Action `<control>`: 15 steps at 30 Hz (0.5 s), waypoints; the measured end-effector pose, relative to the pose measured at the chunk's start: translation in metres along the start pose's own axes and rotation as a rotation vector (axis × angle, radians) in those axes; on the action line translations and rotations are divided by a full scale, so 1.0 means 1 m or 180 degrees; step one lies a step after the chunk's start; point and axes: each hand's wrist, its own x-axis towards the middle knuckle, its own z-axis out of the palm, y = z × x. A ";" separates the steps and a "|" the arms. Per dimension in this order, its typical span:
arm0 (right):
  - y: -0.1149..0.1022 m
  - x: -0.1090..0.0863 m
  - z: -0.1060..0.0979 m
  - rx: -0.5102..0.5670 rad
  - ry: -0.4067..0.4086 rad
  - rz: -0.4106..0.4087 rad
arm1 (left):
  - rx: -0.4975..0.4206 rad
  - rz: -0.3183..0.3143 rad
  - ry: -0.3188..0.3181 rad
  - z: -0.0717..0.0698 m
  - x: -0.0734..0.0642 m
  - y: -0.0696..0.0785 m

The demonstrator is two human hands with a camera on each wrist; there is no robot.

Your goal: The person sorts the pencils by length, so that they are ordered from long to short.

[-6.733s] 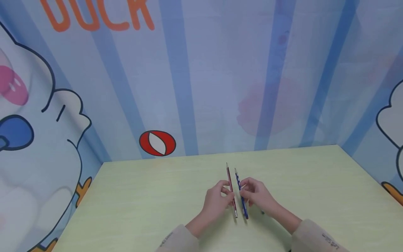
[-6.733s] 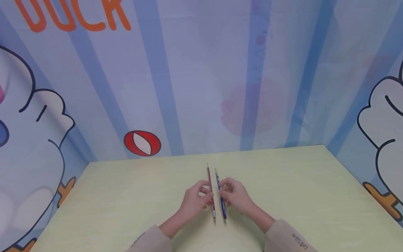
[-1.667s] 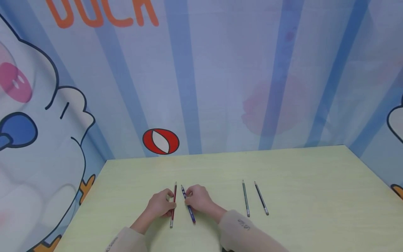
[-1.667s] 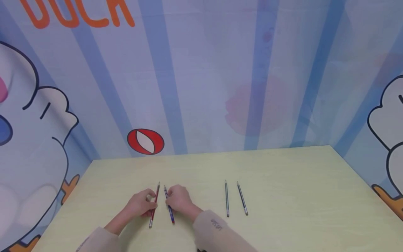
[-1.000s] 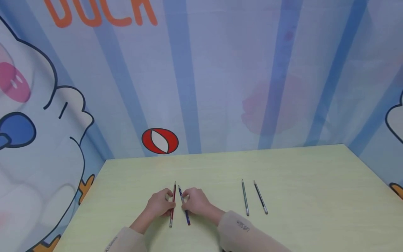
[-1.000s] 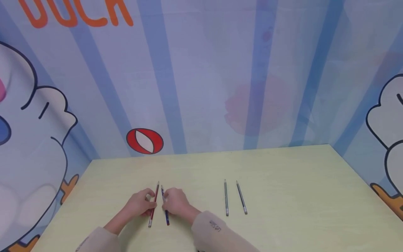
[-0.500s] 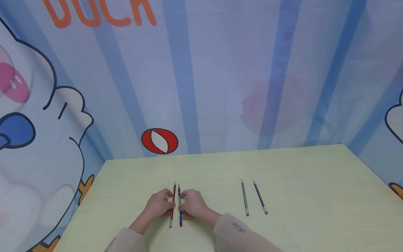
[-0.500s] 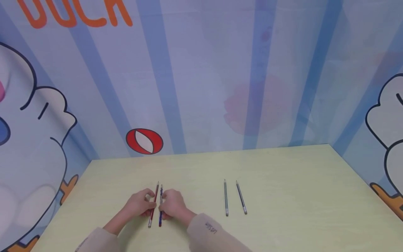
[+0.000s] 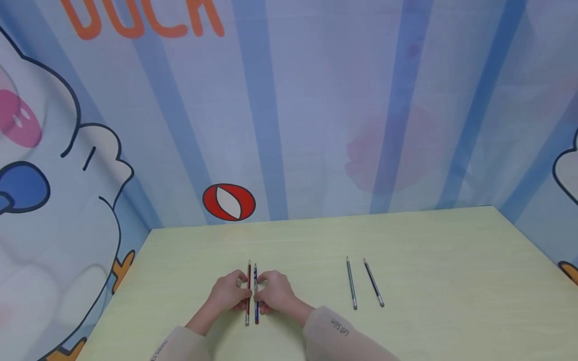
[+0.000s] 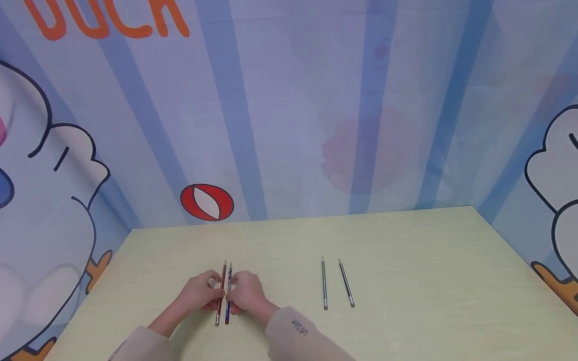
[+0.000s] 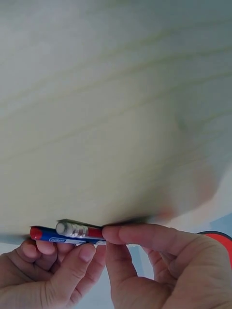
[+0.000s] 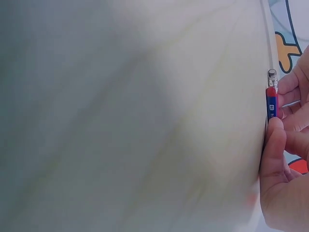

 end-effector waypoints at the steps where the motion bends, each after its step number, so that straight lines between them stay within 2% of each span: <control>1: 0.000 0.000 0.000 -0.0012 -0.0004 0.0005 | 0.0002 0.0005 0.0007 0.000 0.000 0.000; 6: -0.001 -0.002 0.000 -0.0030 -0.0019 0.0001 | -0.0010 0.0036 0.0033 0.001 0.001 -0.002; 15: 0.000 -0.004 -0.002 0.0002 -0.0083 -0.0181 | -0.0014 0.0169 0.0041 0.001 -0.001 -0.003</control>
